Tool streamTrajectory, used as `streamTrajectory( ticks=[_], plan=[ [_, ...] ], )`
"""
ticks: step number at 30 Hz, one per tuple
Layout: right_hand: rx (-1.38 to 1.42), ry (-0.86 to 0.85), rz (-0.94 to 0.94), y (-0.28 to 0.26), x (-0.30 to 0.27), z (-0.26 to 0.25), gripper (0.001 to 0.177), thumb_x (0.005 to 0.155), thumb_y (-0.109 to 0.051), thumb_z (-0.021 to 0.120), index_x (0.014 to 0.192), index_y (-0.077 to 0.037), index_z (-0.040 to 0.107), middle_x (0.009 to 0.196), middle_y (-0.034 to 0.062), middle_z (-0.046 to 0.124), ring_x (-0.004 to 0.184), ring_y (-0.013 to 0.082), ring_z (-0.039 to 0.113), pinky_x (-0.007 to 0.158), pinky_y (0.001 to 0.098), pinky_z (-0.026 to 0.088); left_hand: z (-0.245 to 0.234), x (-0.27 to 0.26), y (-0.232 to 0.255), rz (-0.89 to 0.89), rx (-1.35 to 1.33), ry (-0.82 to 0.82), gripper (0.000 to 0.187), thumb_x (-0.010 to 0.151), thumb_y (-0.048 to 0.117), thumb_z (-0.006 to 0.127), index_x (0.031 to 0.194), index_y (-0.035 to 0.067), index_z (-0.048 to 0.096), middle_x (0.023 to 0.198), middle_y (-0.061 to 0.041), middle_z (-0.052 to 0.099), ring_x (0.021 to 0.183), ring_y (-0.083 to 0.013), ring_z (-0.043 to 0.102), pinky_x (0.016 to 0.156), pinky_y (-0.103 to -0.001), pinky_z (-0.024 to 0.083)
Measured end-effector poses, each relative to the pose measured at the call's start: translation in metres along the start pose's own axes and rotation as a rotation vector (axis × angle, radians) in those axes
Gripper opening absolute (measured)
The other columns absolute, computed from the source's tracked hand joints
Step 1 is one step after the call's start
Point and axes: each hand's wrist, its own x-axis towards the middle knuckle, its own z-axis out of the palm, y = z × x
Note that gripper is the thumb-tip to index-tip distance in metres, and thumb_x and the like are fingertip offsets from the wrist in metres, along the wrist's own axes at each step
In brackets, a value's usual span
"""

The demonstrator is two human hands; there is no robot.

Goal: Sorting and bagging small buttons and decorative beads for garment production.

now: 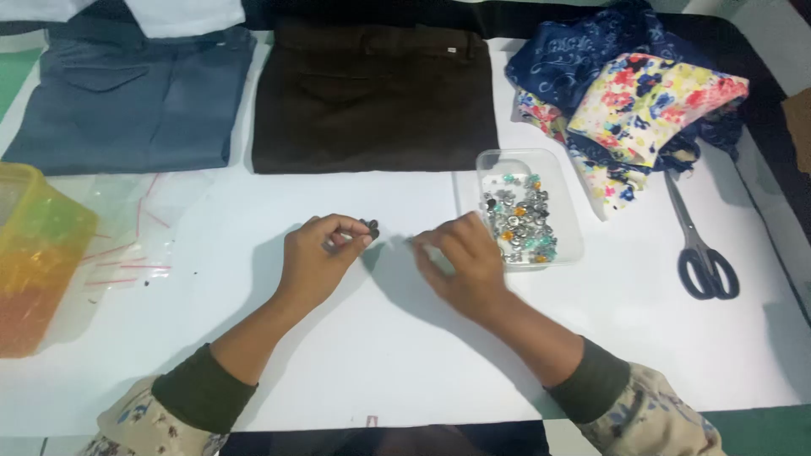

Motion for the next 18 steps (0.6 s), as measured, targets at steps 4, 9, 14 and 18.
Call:
streamTrajectory(
  ticks=[4, 9, 14, 18],
  plan=[
    [0.274, -0.131, 0.335, 0.002, -0.014, 0.035, 0.006, 0.087, -0.013, 0.079, 0.092, -0.012, 0.075, 0.075, 0.0039, 0.061, 0.07, 0.0237, 0.059, 0.068, 0.0364, 0.05, 0.002, 0.003, -0.019, -0.127, -0.029, -0.06, 0.013, 0.082, 0.019, 0.081, 0.094, 0.019, 0.079, 0.085, -0.002, 0.079, 0.075, -0.0169, 0.068, 0.071, -0.03, 0.053],
    [0.348, -0.279, 0.721, 0.008, -0.007, 0.049, 0.005, 0.091, -0.012, 0.073, 0.093, -0.009, 0.077, 0.073, 0.0053, 0.061, 0.065, 0.0143, 0.048, 0.065, 0.0314, 0.046, -0.004, 0.009, -0.015, -0.195, 0.097, -0.095, 0.011, 0.084, 0.02, 0.076, 0.094, 0.022, 0.079, 0.088, 0.001, 0.079, 0.076, -0.0174, 0.07, 0.069, -0.03, 0.055],
    [0.331, -0.385, 0.68, 0.009, -0.003, 0.05, 0.004, 0.09, -0.015, 0.073, 0.09, -0.011, 0.076, 0.074, 0.0046, 0.062, 0.07, 0.0175, 0.052, 0.067, 0.0327, 0.047, -0.004, 0.008, -0.015, -0.116, 0.157, -0.093, 0.01, 0.085, 0.018, 0.073, 0.094, 0.019, 0.078, 0.088, 0.001, 0.078, 0.076, -0.0166, 0.066, 0.07, -0.028, 0.053],
    [0.297, -0.45, 0.655, 0.008, -0.003, 0.049, 0.007, 0.092, -0.018, 0.073, 0.09, -0.012, 0.075, 0.075, 0.0042, 0.064, 0.073, 0.0184, 0.056, 0.069, 0.0324, 0.048, -0.005, 0.007, -0.014, -0.063, 0.207, -0.108, 0.01, 0.086, 0.019, 0.073, 0.095, 0.019, 0.078, 0.09, 0.001, 0.079, 0.079, -0.0156, 0.066, 0.073, -0.028, 0.053]
  ],
)
